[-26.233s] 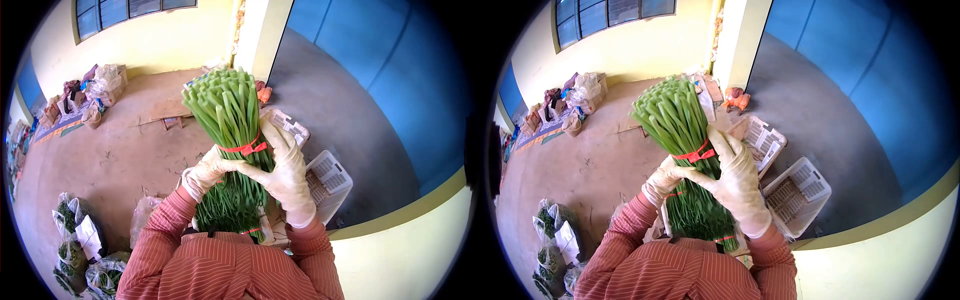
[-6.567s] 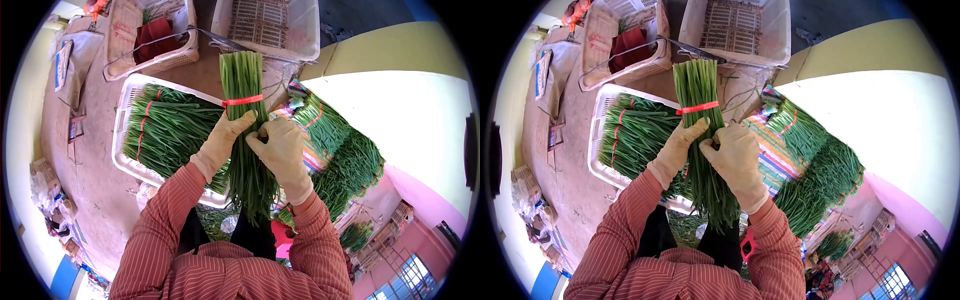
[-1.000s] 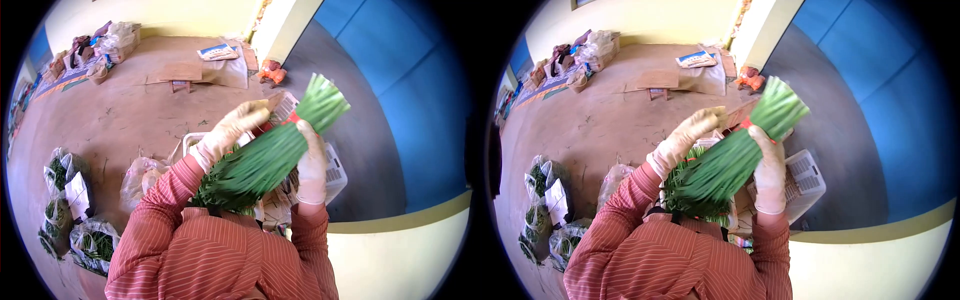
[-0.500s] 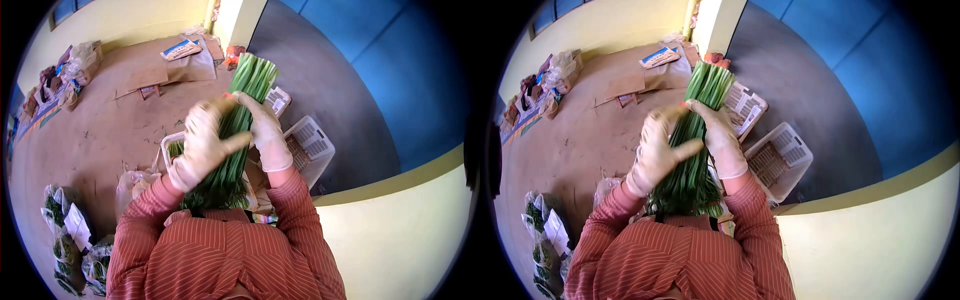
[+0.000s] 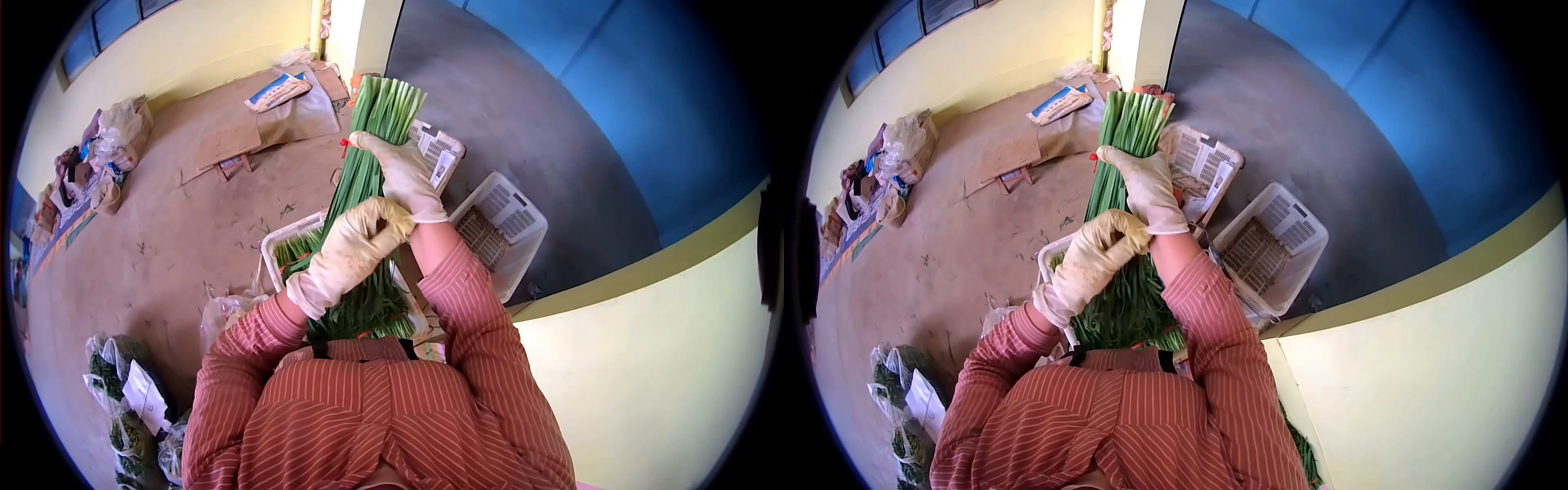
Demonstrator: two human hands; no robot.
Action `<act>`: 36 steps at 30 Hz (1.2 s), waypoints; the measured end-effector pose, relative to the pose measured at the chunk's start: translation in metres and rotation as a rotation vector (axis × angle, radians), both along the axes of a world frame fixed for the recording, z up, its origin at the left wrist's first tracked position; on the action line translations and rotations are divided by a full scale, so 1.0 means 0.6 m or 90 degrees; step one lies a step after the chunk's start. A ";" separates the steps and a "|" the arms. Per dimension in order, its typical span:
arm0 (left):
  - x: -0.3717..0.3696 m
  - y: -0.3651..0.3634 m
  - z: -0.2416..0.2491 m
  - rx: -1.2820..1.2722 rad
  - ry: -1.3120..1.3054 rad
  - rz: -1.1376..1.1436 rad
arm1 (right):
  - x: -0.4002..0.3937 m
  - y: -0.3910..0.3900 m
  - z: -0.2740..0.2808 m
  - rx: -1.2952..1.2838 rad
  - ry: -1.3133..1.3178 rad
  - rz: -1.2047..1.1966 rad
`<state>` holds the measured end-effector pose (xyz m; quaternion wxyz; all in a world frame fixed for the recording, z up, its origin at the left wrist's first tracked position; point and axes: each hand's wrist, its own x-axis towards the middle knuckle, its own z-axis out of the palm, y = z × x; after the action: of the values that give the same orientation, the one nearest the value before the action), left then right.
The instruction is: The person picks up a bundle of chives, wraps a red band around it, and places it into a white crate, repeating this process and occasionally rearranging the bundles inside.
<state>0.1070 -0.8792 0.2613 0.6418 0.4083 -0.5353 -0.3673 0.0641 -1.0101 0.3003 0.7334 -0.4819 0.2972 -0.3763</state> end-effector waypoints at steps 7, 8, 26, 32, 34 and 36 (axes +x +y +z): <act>0.046 -0.023 0.007 0.144 0.219 -0.146 | 0.016 -0.025 -0.025 -0.154 -0.005 -0.013; 0.048 -0.020 0.019 0.147 0.219 -0.147 | 0.017 -0.029 -0.030 -0.191 -0.015 -0.003; 0.067 -0.080 0.011 -0.014 -0.211 0.272 | 0.044 -0.053 -0.048 0.080 -0.041 0.028; -0.019 -0.002 -0.009 -0.129 -0.451 0.271 | 0.006 -0.029 -0.032 -0.048 -0.071 0.034; -0.043 0.010 -0.026 -0.177 -0.417 0.268 | -0.007 -0.009 -0.018 -0.057 -0.108 0.050; -0.051 0.019 -0.031 -0.183 -0.412 0.255 | -0.020 0.015 -0.002 -0.117 -0.117 -0.012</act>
<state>0.0765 -0.8675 0.2426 0.5497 0.5050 -0.6654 -0.0087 0.0521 -1.0009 0.2991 0.7066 -0.5078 0.1972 -0.4515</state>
